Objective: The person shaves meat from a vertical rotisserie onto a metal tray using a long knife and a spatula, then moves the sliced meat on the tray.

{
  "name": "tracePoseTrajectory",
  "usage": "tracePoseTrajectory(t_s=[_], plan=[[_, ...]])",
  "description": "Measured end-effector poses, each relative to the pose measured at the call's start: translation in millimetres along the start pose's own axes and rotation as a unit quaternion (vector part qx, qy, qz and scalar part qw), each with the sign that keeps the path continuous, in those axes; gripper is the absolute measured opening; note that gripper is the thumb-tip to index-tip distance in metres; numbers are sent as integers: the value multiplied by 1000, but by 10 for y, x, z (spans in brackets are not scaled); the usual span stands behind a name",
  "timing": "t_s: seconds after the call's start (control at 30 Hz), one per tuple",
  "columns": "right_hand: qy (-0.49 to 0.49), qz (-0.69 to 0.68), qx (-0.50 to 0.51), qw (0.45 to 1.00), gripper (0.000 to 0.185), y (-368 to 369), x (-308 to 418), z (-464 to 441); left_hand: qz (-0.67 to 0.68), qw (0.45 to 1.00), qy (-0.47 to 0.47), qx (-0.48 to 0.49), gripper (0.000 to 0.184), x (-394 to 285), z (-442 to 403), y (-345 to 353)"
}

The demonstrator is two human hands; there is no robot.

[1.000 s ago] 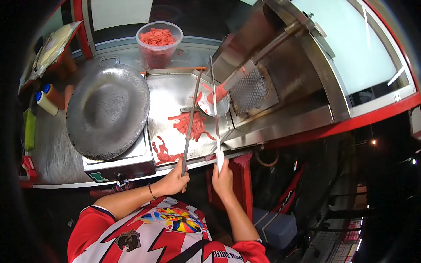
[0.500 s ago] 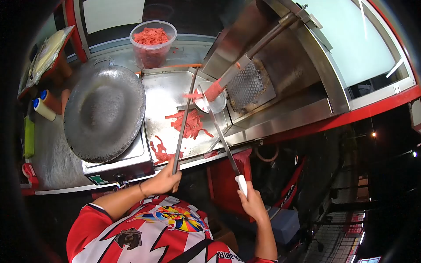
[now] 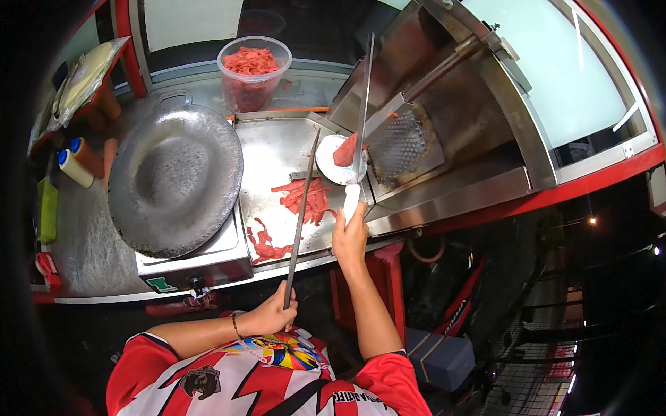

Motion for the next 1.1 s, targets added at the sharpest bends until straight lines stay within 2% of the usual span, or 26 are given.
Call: tracePoseTrajectory(t_s=[0.07, 0.1, 0.23, 0.3, 0.33, 0.43, 0.5, 0.53, 0.57, 0.77, 0.97, 1.1], plan=[[31, -71, 43, 996, 30, 7, -384, 354, -7, 1000, 14, -2, 27, 3, -37, -22], [-67, -41, 18, 997, 25, -4, -610, 629, -9, 1000, 24, -4, 27, -6, -64, -33], [16, -68, 43, 997, 25, -78, -782, 1169, -40, 999, 13, -11, 25, -159, -86, -64], [69, -64, 58, 994, 33, -57, -792, 816, -41, 999, 17, -8, 25, -79, -137, -63], [70, -65, 55, 994, 29, -30, -623, 620, -30, 1000, 2, -6, 25, -166, -118, -72], [47, -15, 57, 997, 28, -87, -464, 640, -22, 1000, 9, -13, 29, -106, -218, -88], [-25, 17, 41, 999, 31, -229, -623, 1101, -22, 999, 22, -11, 27, -147, -265, -108], [29, 15, 66, 997, 32, -329, -737, 1335, -26, 999, 17, -15, 26, -158, -281, -120], [22, 28, 64, 997, 30, -395, -745, 1456, -31, 999, 12, -19, 26, -172, -307, -127], [60, 97, 115, 987, 25, -597, -252, 827, -7, 999, 21, -26, 28, -123, -415, -150], [212, 102, 212, 948, 39, -1942, -154, 1685, -9, 999, 14, -27, 32, -249, -500, -300], [200, 143, 225, 943, 35, -2061, 72, 1501, 29, 999, 31, -15, 26, -176, -400, -269]])
Point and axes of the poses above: each hand's wrist, its own z-axis away from the middle knuckle, its own y-axis out of the palm, x = y × z, the point moved 4 cm from there along -z, towards the middle knuckle, and after that the axes turned 14 degrees about -z, right-handed, at the moved point
